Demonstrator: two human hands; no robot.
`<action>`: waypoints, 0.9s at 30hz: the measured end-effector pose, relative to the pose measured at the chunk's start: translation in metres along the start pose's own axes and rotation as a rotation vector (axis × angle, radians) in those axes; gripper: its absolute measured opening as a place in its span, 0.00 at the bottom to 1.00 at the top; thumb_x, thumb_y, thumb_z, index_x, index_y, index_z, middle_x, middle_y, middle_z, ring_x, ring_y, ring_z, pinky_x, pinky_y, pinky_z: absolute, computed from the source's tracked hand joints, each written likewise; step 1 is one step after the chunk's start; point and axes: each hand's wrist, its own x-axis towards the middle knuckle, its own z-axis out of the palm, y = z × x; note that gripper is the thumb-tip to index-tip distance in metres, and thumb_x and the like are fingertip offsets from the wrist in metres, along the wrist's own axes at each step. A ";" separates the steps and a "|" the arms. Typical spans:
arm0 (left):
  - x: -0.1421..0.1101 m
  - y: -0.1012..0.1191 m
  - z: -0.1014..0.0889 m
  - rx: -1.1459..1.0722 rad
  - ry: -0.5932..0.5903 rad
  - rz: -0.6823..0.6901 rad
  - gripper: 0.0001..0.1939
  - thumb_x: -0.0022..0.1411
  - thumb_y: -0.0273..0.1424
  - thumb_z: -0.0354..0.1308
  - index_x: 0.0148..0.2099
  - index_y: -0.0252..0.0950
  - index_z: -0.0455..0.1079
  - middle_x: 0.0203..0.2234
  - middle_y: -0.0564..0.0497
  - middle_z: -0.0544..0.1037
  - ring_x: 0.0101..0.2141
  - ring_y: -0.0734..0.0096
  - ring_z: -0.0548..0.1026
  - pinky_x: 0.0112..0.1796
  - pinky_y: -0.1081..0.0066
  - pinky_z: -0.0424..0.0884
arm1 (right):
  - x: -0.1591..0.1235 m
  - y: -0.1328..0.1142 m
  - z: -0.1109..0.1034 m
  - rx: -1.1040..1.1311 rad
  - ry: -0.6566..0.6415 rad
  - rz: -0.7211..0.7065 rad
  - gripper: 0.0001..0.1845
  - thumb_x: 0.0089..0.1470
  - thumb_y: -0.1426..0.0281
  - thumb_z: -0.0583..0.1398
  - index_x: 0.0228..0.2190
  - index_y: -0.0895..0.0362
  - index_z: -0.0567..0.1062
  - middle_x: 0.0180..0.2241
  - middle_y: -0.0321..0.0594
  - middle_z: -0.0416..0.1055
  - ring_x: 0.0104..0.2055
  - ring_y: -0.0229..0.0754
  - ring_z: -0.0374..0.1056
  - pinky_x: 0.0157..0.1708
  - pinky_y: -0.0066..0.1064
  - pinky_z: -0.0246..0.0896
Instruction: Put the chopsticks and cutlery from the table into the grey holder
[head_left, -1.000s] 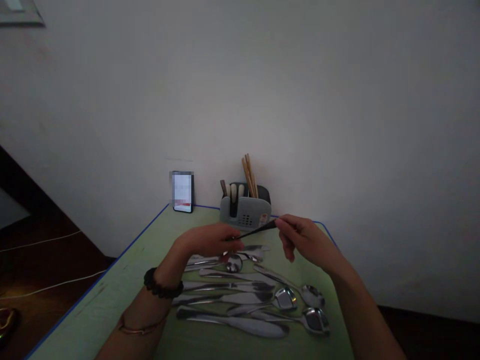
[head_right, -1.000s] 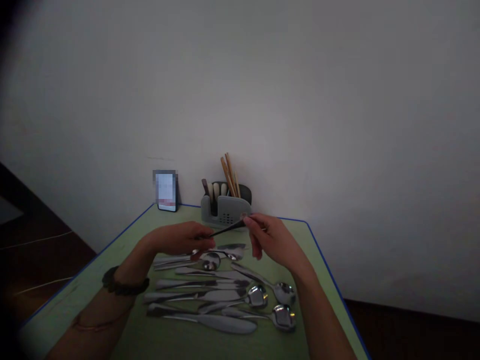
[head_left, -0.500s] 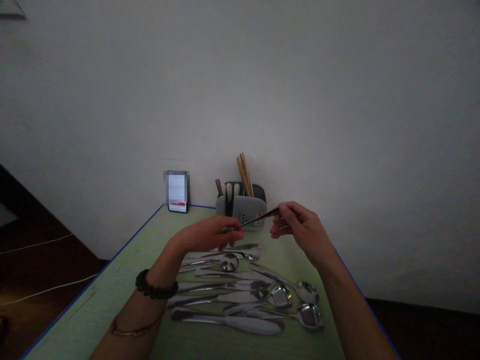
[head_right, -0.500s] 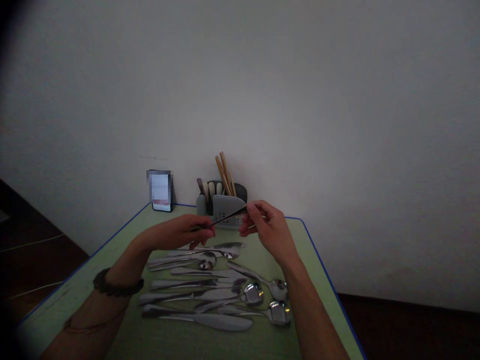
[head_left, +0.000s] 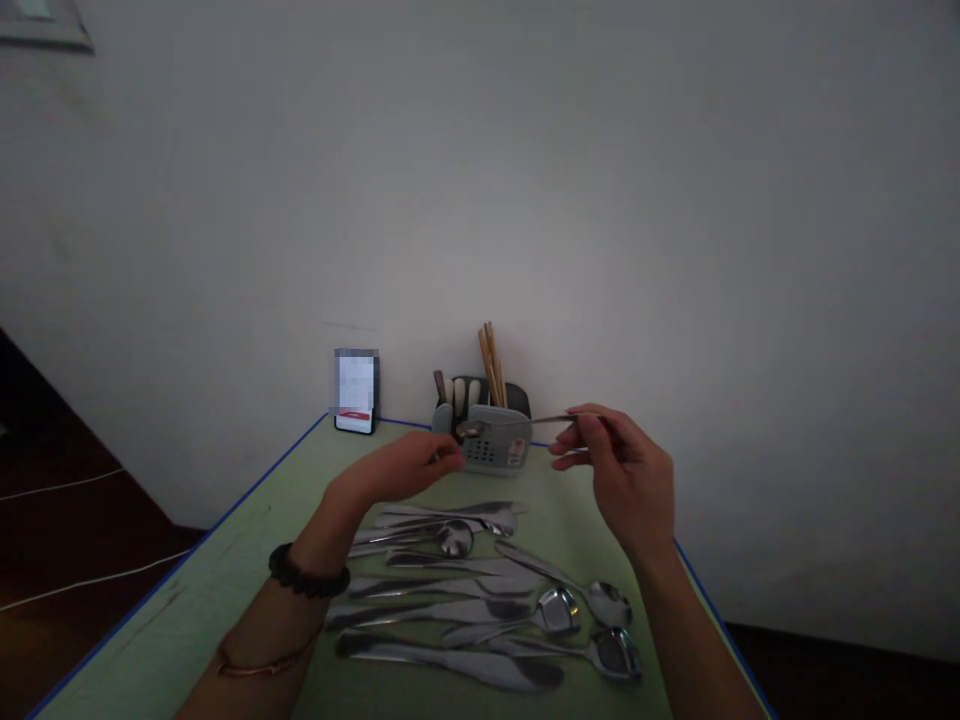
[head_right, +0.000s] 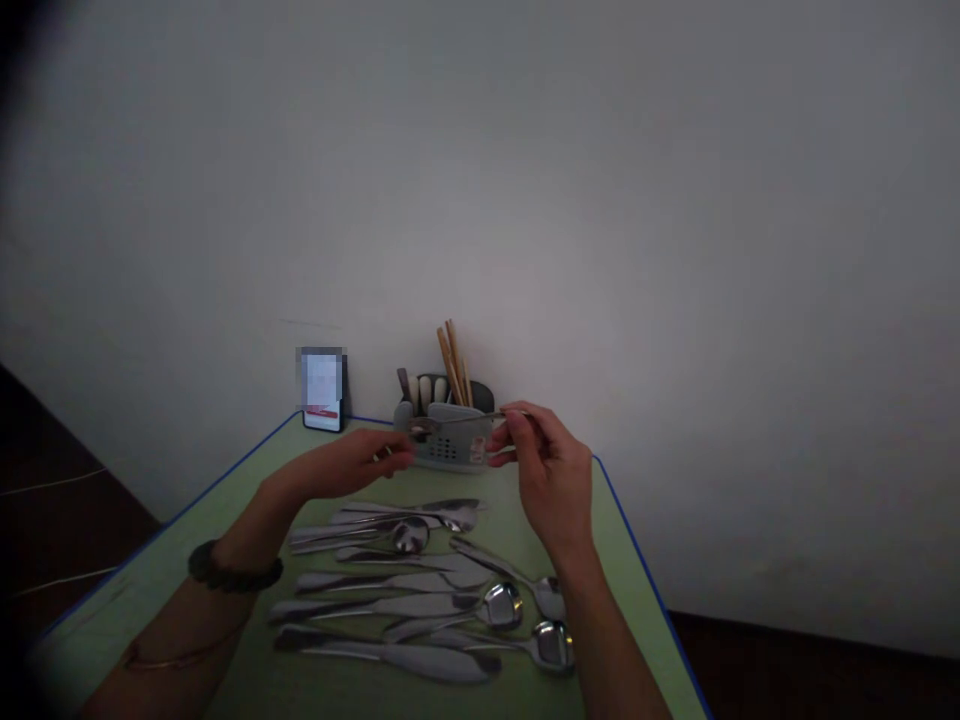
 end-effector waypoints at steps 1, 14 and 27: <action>-0.001 -0.003 -0.001 0.015 -0.008 -0.007 0.17 0.64 0.40 0.45 0.41 0.35 0.70 0.34 0.47 0.78 0.34 0.66 0.74 0.33 0.72 0.66 | 0.003 -0.004 0.002 -0.031 0.019 -0.039 0.13 0.56 0.60 0.58 0.35 0.57 0.74 0.23 0.35 0.72 0.24 0.36 0.72 0.22 0.28 0.73; 0.012 -0.041 0.036 0.156 -0.147 -0.244 0.17 0.48 0.34 0.62 0.42 0.38 0.73 0.43 0.46 0.78 0.41 0.60 0.75 0.38 0.70 0.69 | 0.103 -0.015 0.086 -0.537 -0.354 -0.245 0.10 0.59 0.68 0.52 0.34 0.58 0.71 0.23 0.36 0.71 0.19 0.31 0.64 0.22 0.23 0.61; 0.038 -0.060 0.056 0.023 0.192 -0.277 0.47 0.61 0.36 0.55 0.66 0.21 0.25 0.58 0.28 0.61 0.57 0.57 0.65 0.51 0.67 0.63 | 0.114 0.028 0.110 -0.948 -0.550 -0.138 0.12 0.54 0.78 0.54 0.40 0.63 0.73 0.35 0.52 0.75 0.38 0.46 0.72 0.40 0.36 0.64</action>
